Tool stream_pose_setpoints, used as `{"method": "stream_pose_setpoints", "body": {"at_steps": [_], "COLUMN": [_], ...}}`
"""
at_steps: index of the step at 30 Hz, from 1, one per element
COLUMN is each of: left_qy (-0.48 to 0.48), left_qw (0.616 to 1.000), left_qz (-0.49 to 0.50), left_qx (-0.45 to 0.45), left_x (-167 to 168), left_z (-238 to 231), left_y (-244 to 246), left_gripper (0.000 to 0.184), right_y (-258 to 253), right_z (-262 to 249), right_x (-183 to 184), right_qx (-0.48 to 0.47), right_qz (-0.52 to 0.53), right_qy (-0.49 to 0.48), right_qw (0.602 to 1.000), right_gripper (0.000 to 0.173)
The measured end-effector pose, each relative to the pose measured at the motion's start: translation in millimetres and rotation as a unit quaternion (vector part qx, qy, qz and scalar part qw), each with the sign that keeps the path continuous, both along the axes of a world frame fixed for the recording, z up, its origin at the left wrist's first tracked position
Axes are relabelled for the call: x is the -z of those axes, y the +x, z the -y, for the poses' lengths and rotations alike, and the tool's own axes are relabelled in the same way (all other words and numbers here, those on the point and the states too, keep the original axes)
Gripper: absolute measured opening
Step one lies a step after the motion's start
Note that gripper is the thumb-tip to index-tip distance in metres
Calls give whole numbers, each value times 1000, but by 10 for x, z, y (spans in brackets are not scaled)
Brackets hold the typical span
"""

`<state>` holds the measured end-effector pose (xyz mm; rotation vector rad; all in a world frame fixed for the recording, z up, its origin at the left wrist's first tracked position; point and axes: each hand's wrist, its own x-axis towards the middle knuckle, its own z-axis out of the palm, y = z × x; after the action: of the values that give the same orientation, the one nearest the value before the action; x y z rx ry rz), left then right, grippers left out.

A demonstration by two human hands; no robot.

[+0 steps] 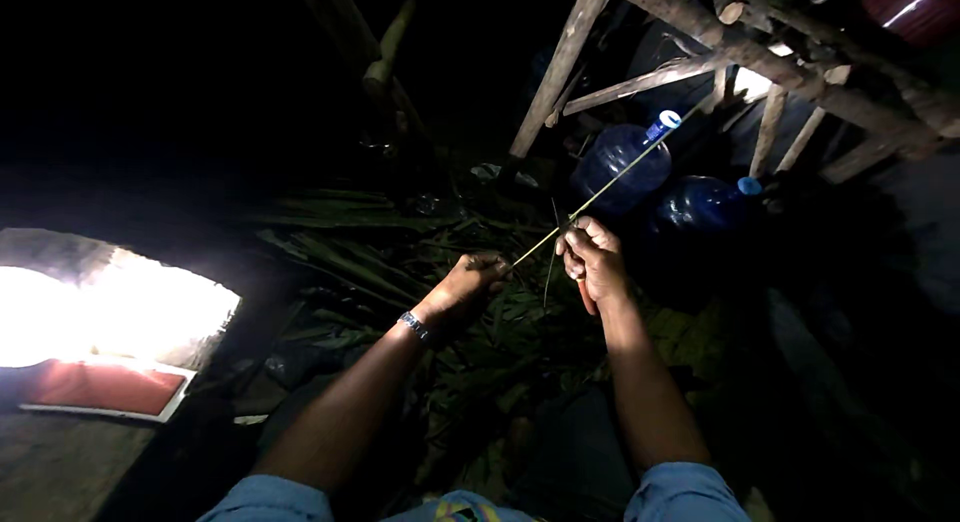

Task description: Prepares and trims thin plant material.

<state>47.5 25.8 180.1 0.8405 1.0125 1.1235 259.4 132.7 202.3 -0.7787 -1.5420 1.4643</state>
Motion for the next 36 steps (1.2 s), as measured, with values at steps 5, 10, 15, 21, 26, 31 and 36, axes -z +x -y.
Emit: {"method": "stream_pose_setpoints", "body": {"at_steps": [5, 10, 15, 21, 26, 31, 36], "left_qy": [7, 4, -5, 26, 74, 97, 142], "left_qw": [999, 1000, 999, 990, 975, 976, 972], "left_qz": [-42, -1, -40, -135, -206, -189, -179], "left_qx": [-11, 7, 24, 36, 35, 37, 64], "left_x": [-1, 2, -64, -51, -51, -57, 64], "left_z": [-13, -1, 17, 43, 40, 48, -6], "left_y": [12, -3, -83, -319, -404, -297, -317], "left_gripper": [18, 19, 18, 21, 13, 17, 26], "right_y": [-71, -50, 165, 600, 636, 239, -112], "right_z": [171, 102, -28, -287, -297, -106, 138], "right_x": [10, 38, -74, -191, -132, 66, 61], "right_qx": [-104, -56, 40, 193, 237, 32, -98], "right_qz": [103, 59, -29, -90, -102, -10, 38], "right_qy": [-21, 28, 36, -5, -32, -26, -1], "right_qw": [989, 996, 998, 977, 966, 999, 994], "right_gripper": [25, 16, 14, 25, 24, 40, 27]}}
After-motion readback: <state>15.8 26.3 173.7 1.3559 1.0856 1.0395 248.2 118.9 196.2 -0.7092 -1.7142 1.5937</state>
